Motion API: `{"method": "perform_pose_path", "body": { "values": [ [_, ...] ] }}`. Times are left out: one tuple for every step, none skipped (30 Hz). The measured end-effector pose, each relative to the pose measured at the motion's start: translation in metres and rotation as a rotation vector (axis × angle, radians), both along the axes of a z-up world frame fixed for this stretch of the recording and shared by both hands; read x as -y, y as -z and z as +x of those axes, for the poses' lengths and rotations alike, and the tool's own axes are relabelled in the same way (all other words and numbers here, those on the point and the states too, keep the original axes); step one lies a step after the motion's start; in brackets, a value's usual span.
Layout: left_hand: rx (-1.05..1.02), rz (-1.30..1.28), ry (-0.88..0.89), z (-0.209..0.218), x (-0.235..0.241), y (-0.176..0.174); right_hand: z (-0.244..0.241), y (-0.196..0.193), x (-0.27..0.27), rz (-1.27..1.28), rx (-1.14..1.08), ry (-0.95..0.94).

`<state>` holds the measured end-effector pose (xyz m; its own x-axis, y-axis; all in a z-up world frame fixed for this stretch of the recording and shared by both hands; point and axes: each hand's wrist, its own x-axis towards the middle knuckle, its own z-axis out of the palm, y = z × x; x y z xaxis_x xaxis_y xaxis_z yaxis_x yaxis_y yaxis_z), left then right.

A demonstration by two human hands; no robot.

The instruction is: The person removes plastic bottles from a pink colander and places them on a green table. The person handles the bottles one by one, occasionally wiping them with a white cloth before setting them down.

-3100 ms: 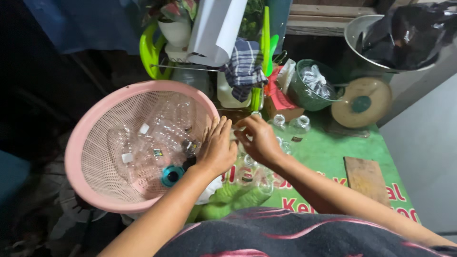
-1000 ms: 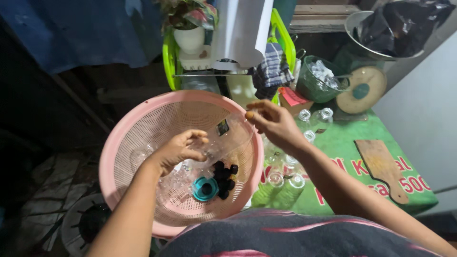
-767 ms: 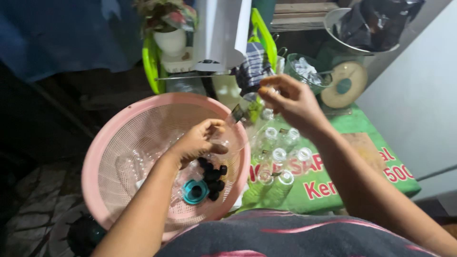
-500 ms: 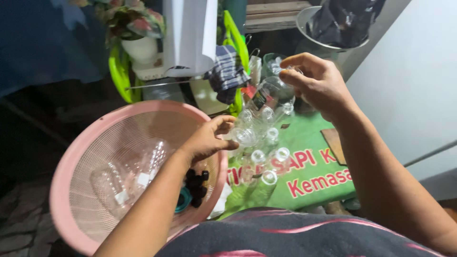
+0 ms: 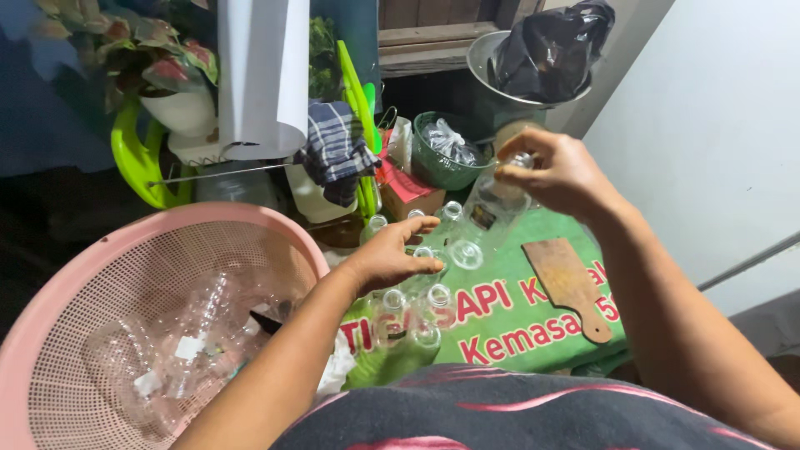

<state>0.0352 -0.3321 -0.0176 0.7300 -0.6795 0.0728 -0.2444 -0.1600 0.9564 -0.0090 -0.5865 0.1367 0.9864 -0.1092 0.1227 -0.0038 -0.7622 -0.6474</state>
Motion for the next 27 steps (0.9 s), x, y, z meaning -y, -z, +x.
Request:
{"method": "perform_pose_path", "body": {
  "values": [
    [0.002, 0.002, 0.000, 0.001, 0.004, 0.000, 0.004, 0.008, 0.006, -0.055, 0.031, -0.048],
    [0.018, 0.013, -0.014, 0.001, 0.008, 0.000, 0.009, 0.017, 0.012, -0.110, 0.062, -0.098],
    [0.034, 0.024, -0.028, 0.001, 0.012, 0.001, 0.013, 0.026, 0.016, -0.164, 0.093, -0.148],
    [0.050, 0.036, -0.043, 0.001, 0.015, 0.001, 0.017, 0.037, 0.020, -0.162, 0.035, -0.140],
    [0.051, 0.041, -0.055, 0.002, 0.017, 0.002, 0.019, 0.048, 0.022, -0.159, -0.023, -0.132],
    [0.052, 0.047, -0.067, 0.001, 0.018, 0.004, 0.021, 0.059, 0.024, -0.156, -0.081, -0.125],
    [0.052, 0.053, -0.080, 0.001, 0.020, 0.005, 0.023, 0.069, 0.025, -0.170, -0.098, -0.140],
    [0.051, 0.060, -0.090, 0.001, 0.021, 0.007, 0.024, 0.079, 0.026, -0.183, -0.115, -0.156],
    [0.049, 0.067, -0.100, 0.001, 0.021, 0.009, 0.025, 0.089, 0.026, -0.196, -0.132, -0.172],
    [0.048, 0.075, -0.111, 0.001, 0.022, 0.011, 0.027, 0.098, 0.027, -0.192, -0.156, -0.176],
    [0.047, 0.090, -0.130, 0.000, 0.023, 0.013, 0.028, 0.106, 0.027, -0.189, -0.180, -0.180],
    [0.047, 0.104, -0.150, -0.001, 0.023, 0.015, 0.030, 0.114, 0.027, -0.187, -0.203, -0.184],
    [0.047, 0.119, -0.170, -0.002, 0.023, 0.016, 0.032, 0.122, 0.027, -0.195, -0.182, -0.206],
    [0.048, 0.109, -0.170, -0.004, 0.023, 0.018, 0.033, 0.130, 0.027, -0.204, -0.161, -0.229],
    [0.048, 0.100, -0.171, -0.006, 0.023, 0.019, 0.035, 0.138, 0.027, -0.212, -0.139, -0.251],
    [0.050, 0.089, -0.168, -0.007, 0.023, 0.019, 0.037, 0.145, 0.027, -0.210, -0.133, -0.264],
    [0.070, 0.181, -0.197, -0.009, 0.023, 0.020, 0.039, 0.152, 0.027, -0.207, -0.126, -0.278],
    [0.091, 0.273, -0.226, -0.011, 0.022, 0.021, 0.041, 0.158, 0.027, -0.205, -0.118, -0.292],
    [0.112, 0.365, -0.255, -0.013, 0.022, 0.022, 0.043, 0.164, 0.027, -0.211, -0.095, -0.313],
    [0.159, 0.409, -0.267, -0.013, 0.024, 0.023, 0.045, 0.169, 0.026, -0.216, -0.073, -0.334],
    [0.206, 0.453, -0.278, -0.015, 0.025, 0.025, 0.047, 0.174, 0.026, -0.222, -0.051, -0.354],
    [0.254, 0.497, -0.288, -0.015, 0.027, 0.028, 0.048, 0.179, 0.026, -0.217, -0.044, -0.356],
    [0.299, 0.497, -0.289, -0.016, 0.029, 0.030, 0.049, 0.184, 0.025, -0.212, -0.037, -0.357],
    [0.345, 0.496, -0.289, -0.017, 0.031, 0.033, 0.050, 0.188, 0.025, -0.208, -0.030, -0.358],
    [0.391, 0.495, -0.289, -0.017, 0.032, 0.035, 0.051, 0.192, 0.025, -0.202, -0.003, -0.377],
    [0.373, 0.529, -0.300, -0.018, 0.032, 0.038, 0.052, 0.195, 0.024, -0.197, 0.022, -0.397],
    [0.355, 0.562, -0.311, -0.020, 0.031, 0.040, 0.053, 0.199, 0.023, -0.192, 0.047, -0.417]
  ]
}}
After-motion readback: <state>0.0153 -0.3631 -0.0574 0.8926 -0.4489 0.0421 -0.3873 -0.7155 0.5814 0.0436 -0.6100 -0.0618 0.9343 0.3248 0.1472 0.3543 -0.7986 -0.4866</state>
